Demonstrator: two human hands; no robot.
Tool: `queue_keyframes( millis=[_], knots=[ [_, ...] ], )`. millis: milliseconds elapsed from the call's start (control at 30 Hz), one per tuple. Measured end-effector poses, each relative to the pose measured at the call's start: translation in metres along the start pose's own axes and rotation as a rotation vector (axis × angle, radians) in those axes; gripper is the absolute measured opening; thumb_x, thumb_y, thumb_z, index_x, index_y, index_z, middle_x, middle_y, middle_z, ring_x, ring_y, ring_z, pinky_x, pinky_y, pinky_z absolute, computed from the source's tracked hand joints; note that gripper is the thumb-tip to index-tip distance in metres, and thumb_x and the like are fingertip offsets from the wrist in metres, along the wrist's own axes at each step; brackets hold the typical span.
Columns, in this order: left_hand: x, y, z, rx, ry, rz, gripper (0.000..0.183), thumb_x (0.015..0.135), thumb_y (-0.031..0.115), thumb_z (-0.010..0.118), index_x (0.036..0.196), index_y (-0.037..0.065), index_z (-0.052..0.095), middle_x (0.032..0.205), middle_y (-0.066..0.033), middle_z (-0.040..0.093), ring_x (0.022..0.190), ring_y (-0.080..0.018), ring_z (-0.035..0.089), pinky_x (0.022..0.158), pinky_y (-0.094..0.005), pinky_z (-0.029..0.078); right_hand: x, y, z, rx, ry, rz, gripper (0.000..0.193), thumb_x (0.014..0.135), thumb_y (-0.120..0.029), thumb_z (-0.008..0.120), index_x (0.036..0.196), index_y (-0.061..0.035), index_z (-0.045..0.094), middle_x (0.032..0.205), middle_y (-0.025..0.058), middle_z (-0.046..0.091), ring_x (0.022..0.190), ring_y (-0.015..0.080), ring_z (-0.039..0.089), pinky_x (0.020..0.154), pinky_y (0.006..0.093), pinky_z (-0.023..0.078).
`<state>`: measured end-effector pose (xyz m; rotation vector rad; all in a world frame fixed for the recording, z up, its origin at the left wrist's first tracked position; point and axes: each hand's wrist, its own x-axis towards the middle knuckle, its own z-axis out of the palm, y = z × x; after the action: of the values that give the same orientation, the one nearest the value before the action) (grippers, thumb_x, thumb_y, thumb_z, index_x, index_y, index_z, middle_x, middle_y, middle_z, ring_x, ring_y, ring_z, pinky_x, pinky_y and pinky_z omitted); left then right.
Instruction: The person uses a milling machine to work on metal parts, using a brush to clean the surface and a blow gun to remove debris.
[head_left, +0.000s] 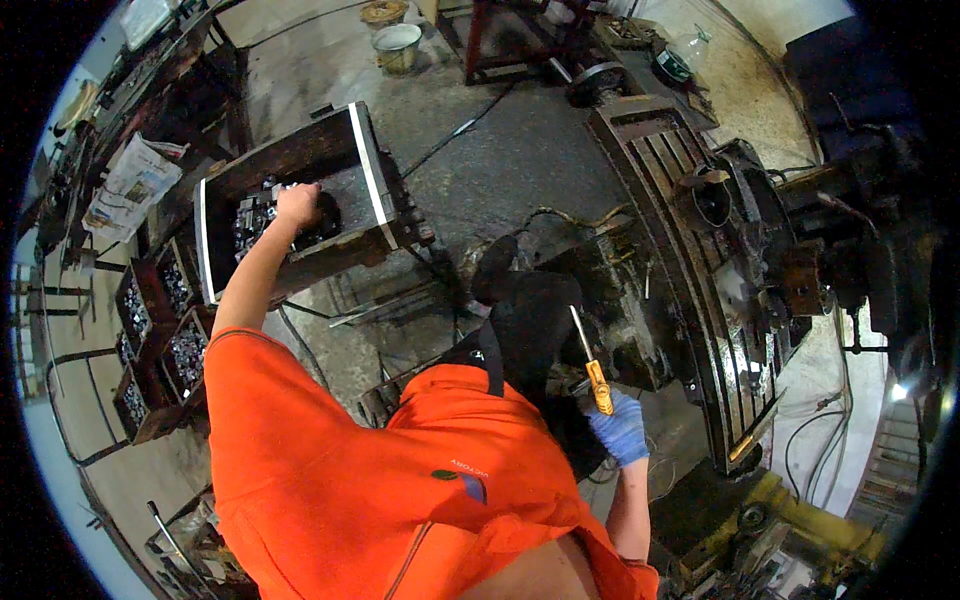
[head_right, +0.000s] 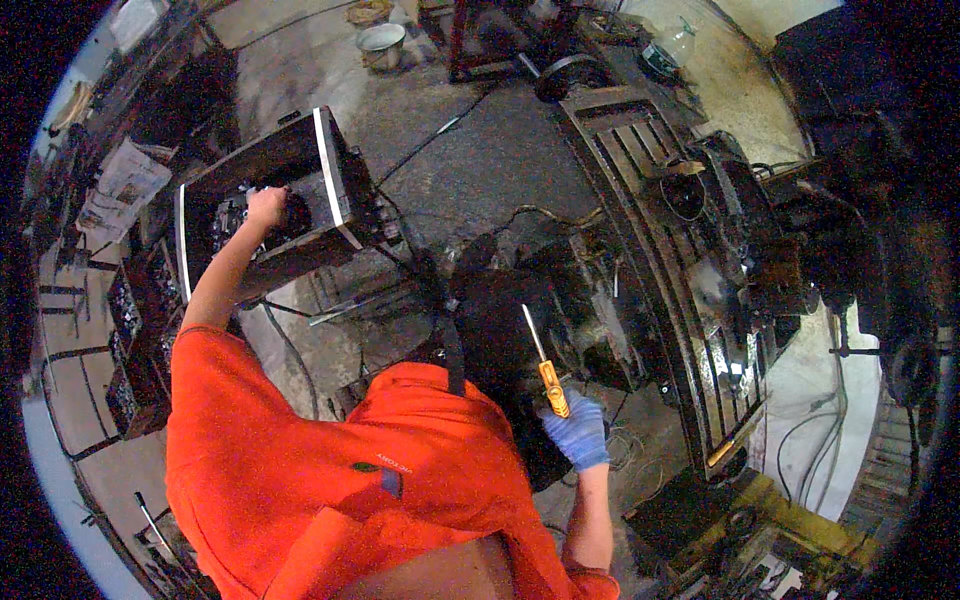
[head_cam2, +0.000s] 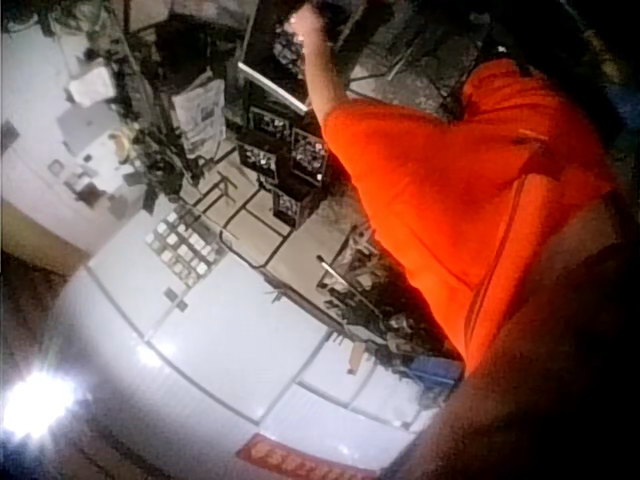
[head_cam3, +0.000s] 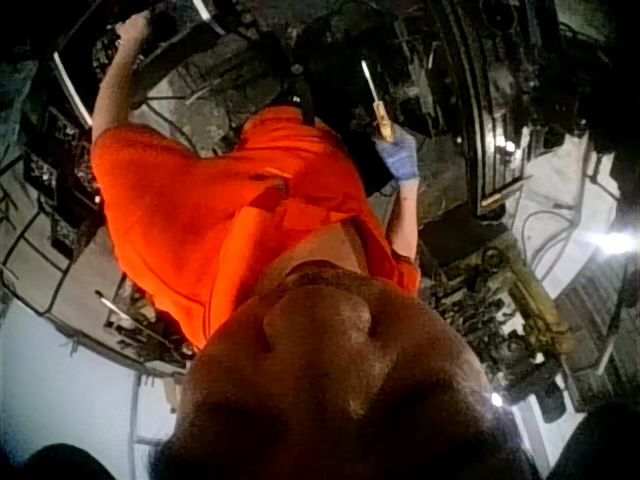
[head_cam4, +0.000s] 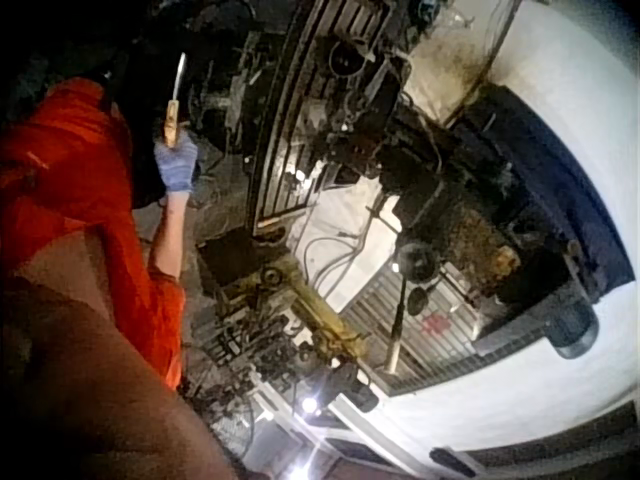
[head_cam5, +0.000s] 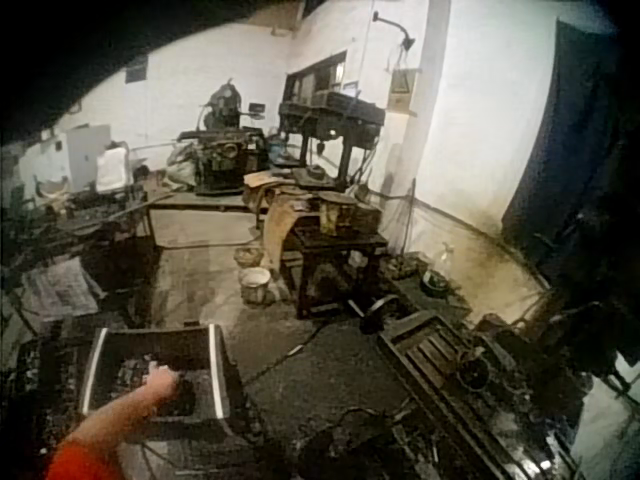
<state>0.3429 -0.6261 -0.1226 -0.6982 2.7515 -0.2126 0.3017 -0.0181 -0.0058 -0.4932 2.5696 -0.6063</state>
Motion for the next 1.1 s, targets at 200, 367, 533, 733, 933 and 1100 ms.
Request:
queue_keyframes(
  millis=[200, 367, 533, 733, 933, 1100],
  knots=[
    [0.010, -0.004, 0.017, -0.095, 0.165, -0.143, 0.041, 0.062, 0.018, 0.065, 0.101, 0.010, 0.055, 0.086, -0.0143, 0.063, 0.083, -0.0321, 0.061, 0.073, -0.0415, 0.047, 0.002, 0.006, 0.005, -0.085, 0.001, 0.004, 0.029, 0.070, -0.031, 0.068, 0.076, -0.0050, 0.057, 0.070, 0.0186, 0.059, 0.066, 0.0361, 0.057, 0.055, 0.0406, 0.044],
    [-0.001, -0.003, -0.047, -1.290, 0.207, -0.363, 0.029, 0.071, 0.015, 0.061, 0.094, 0.000, 0.054, 0.080, -0.0103, 0.060, 0.064, -0.0180, 0.058, 0.057, -0.0288, 0.046, -0.005, 0.004, 0.000, 0.005, 0.017, 0.022, 0.029, 0.070, -0.033, 0.067, 0.079, -0.0066, 0.059, 0.071, 0.0175, 0.059, 0.066, 0.0356, 0.058, 0.055, 0.0392, 0.045],
    [-0.027, 0.064, -0.153, -2.057, 0.198, -0.044, 0.024, 0.080, 0.017, 0.054, 0.099, 0.002, 0.055, 0.078, -0.0043, 0.057, 0.061, -0.0121, 0.054, 0.060, -0.0276, 0.047, 0.011, -0.058, -0.040, 0.044, 0.026, -0.119, 0.030, 0.071, -0.035, 0.066, 0.079, -0.0066, 0.059, 0.071, 0.0182, 0.059, 0.067, 0.0357, 0.058, 0.056, 0.0400, 0.046],
    [-0.031, 0.198, -0.217, -2.113, -0.340, 0.479, 0.027, 0.083, 0.015, 0.052, 0.104, -0.002, 0.053, 0.080, -0.0062, 0.059, 0.059, -0.0147, 0.054, 0.062, -0.0335, 0.050, 0.031, -0.103, -0.081, -0.042, 0.098, -0.138, 0.043, 0.075, -0.047, 0.055, 0.076, -0.0046, 0.061, 0.071, 0.0201, 0.059, 0.068, 0.0365, 0.058, 0.061, 0.0441, 0.045],
    [-0.038, 0.311, -0.222, -1.905, -0.677, 0.599, 0.027, 0.088, 0.015, 0.048, 0.106, -0.005, 0.050, 0.080, -0.0088, 0.057, 0.049, -0.0146, 0.052, 0.056, -0.0303, 0.050, 0.030, -0.068, -0.097, -0.203, 0.174, -0.038, 0.051, 0.075, -0.049, 0.054, 0.068, 0.0006, 0.060, 0.058, 0.0225, 0.053, 0.058, 0.0383, 0.054, 0.052, 0.0425, 0.043],
    [-0.038, 0.358, -0.219, -1.776, -0.800, 0.640, 0.030, 0.089, 0.015, 0.046, 0.111, -0.005, 0.046, 0.080, -0.0064, 0.054, 0.050, -0.0139, 0.050, 0.056, -0.0327, 0.051, 0.008, -0.040, -0.105, -0.134, 0.181, 0.040, 0.049, 0.074, -0.049, 0.055, 0.073, -0.0010, 0.062, 0.061, 0.0227, 0.054, 0.061, 0.0388, 0.055, 0.055, 0.0422, 0.044]
  ],
)
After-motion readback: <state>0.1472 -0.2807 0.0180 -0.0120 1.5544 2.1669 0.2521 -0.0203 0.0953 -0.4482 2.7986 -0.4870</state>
